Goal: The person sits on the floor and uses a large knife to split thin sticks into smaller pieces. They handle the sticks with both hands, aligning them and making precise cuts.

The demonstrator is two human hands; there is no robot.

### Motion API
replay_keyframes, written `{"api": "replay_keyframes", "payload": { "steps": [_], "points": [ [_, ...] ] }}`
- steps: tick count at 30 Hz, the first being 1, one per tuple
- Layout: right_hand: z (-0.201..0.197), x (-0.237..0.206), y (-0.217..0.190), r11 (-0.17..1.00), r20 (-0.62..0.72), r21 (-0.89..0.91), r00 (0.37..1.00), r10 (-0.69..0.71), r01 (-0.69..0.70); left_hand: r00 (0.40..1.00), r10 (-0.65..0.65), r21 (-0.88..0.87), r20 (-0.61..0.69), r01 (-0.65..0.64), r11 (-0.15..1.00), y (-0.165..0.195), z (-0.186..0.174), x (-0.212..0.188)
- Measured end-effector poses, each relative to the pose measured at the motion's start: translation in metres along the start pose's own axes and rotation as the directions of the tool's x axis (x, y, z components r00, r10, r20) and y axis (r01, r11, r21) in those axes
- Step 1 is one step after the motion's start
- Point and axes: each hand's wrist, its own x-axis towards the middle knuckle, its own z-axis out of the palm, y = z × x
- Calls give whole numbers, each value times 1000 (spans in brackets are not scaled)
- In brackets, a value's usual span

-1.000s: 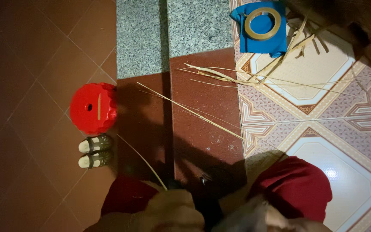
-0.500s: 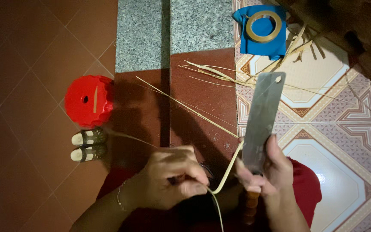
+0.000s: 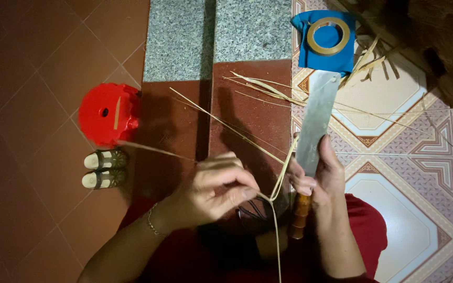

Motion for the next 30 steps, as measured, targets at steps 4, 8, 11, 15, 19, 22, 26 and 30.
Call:
{"api": "replay_keyframes", "payload": {
  "steps": [4,8,11,15,19,22,26,30],
  "points": [
    [-10,4,-7,996,97,47,992,-81,76,989,-145,24,-32,145,989,6,-4,-7],
    [-21,5,-15,978,25,-73,981,-194,195,950,-311,4,-41,312,950,2,-6,-15],
    [-30,5,-20,972,29,-25,973,-231,232,927,-373,-117,32,374,920,-8,-11,-19],
    [-40,9,-28,973,-12,16,973,-229,229,961,-272,-130,40,275,953,-24,-12,-18],
    [-36,13,-32,974,-115,-17,968,-225,224,972,-236,-60,12,236,970,-31,-15,-13],
    [-22,4,-33,947,115,135,945,-307,291,975,-216,-46,-54,214,976,-27,-15,-12],
    [5,-14,-23,947,670,179,672,-316,268,959,-201,-57,-201,194,979,-18,-14,-15],
    [30,-31,3,971,655,-169,755,-17,169,948,-230,-51,-218,224,973,-19,-7,-13]
  ]
}}
